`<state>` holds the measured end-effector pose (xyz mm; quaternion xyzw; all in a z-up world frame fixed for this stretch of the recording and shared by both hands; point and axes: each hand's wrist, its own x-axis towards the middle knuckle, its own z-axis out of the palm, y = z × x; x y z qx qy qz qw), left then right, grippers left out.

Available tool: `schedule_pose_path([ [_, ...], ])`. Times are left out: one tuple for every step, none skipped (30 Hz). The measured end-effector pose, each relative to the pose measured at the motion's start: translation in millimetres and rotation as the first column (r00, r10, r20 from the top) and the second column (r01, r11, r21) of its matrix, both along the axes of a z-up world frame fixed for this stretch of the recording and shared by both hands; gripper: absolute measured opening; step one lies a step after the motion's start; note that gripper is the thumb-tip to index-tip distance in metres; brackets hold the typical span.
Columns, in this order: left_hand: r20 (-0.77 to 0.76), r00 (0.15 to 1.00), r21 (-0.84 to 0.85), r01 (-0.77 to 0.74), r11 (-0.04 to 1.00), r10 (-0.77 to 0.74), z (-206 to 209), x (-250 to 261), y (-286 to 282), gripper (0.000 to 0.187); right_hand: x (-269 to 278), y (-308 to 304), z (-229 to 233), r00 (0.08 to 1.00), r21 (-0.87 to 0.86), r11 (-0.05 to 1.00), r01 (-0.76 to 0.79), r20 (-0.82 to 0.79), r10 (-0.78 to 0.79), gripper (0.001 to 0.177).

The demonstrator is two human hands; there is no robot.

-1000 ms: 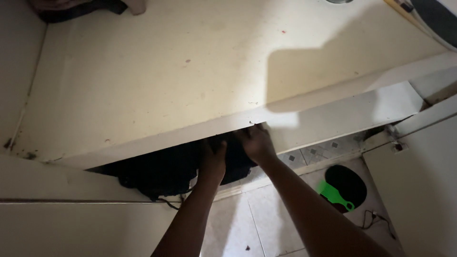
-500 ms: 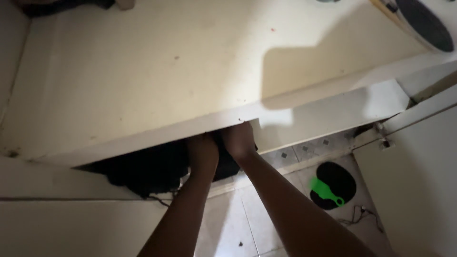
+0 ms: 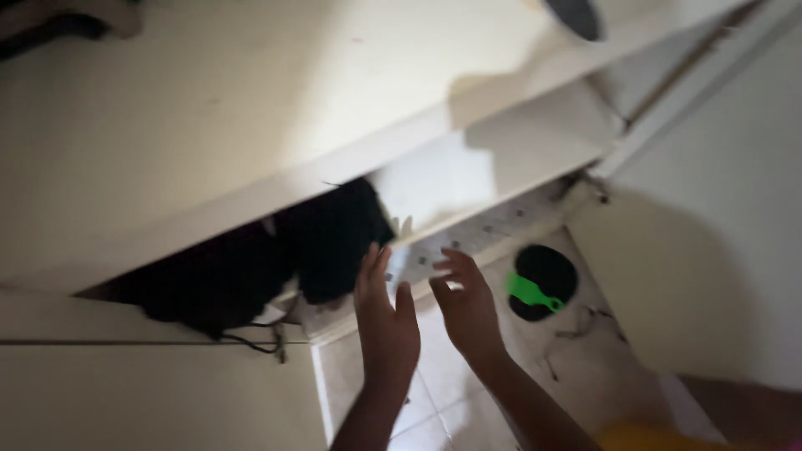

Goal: The recorder sorts a pile of folded clothes into a basin, carries them to a closet, and organizes them onto shelves.

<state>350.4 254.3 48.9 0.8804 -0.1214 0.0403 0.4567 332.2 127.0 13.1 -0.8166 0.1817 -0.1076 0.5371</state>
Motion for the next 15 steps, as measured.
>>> schedule_pose_path([
  [-0.042,0.998,-0.061,-0.058,0.996,0.055,10.1,-22.6,-14.8,0.05,-27.7,-13.3,2.9,0.999,0.077,0.996,0.037,-0.037,-0.034,0.044],
  [-0.09,0.99,-0.117,-0.118,0.986,0.108,20.6,-46.7,-29.8,0.053,-57.0,-26.8,6.3,0.995,0.153,0.985,0.077,-0.075,-0.066,0.042],
  [-0.099,0.992,-0.121,-0.096,0.988,0.084,26.8,-68.2,-43.9,0.053,-89.0,-36.0,10.3,0.993,0.147,0.984,0.101,-0.082,-0.089,0.042],
  [-0.138,0.987,-0.213,-0.111,0.971,0.083,33.3,-90.9,-57.8,0.054,-122.0,-44.9,14.7,0.987,0.142,0.982,0.127,-0.116,-0.111,0.042],
  [-0.182,0.98,-0.3,-0.13,0.945,0.078,39.8,-114.1,-70.8,0.054,-155.6,-52.2,19.1,0.98,0.137,0.979,0.154,-0.151,-0.133,0.042],
  [-0.192,0.98,-0.302,-0.111,0.947,0.053,47.2,-137.2,-83.4,0.054,-184.4,-60.9,30.5,0.975,0.132,0.975,0.179,-0.16,-0.157,0.042],
  [-0.238,0.971,-0.327,-0.069,0.943,-0.011,55.0,-162.2,-95.6,0.054,-215.0,-69.1,42.3,0.97,0.133,0.973,0.187,-0.184,-0.161,0.042],
  [-0.281,0.957,-0.353,-0.03,0.935,-0.076,63.2,-187.7,-107.8,0.054,-245.8,-77.1,54.6,0.964,0.134,0.972,0.195,-0.208,-0.165,0.041],
  [-0.289,0.952,-0.357,-0.011,0.934,-0.099,67.6,-210.3,-120.8,0.054,-275.3,-89.0,59.6,0.958,0.127,0.967,0.219,-0.216,-0.188,0.041],
  [-0.353,0.919,-0.348,0.044,0.937,-0.174,72.2,-232.8,-133.4,0.054,-304.9,-100.1,64.8,0.959,0.066,0.966,0.248,-0.157,-0.235,0.041],
  [-0.417,0.876,-0.342,0.095,0.935,-0.242,76.6,-257.4,-143.9,0.054,-336.1,-109.4,70.3,0.957,0.005,0.961,0.275,-0.1,-0.274,0.04],
  [-0.426,0.866,-0.348,0.109,0.931,-0.26,71.3,-283.1,-156.2,0.054,-365.4,-122.5,80.4,0.95,-0.004,0.956,0.294,-0.111,-0.292,0.04],
  [-0.419,0.857,-0.378,0.135,0.916,-0.3,65.3,-306.3,-168.1,0.052,-391.4,-135.4,88.9,0.928,-0.095,0.93,0.355,-0.082,-0.363,0.04],
  [-0.411,0.846,-0.409,0.16,0.899,-0.338,59.3,-328.5,-179.4,0.05,-416.4,-147.6,97.4,0.902,-0.185,0.891,0.414,-0.048,-0.429,0.039],
  [-0.408,0.843,-0.414,0.172,0.894,-0.35,52.5,-351.9,-189.6,0.05,-441.3,-163.9,95.8,0.897,-0.189,0.885,0.425,-0.043,-0.44,0.039],
])
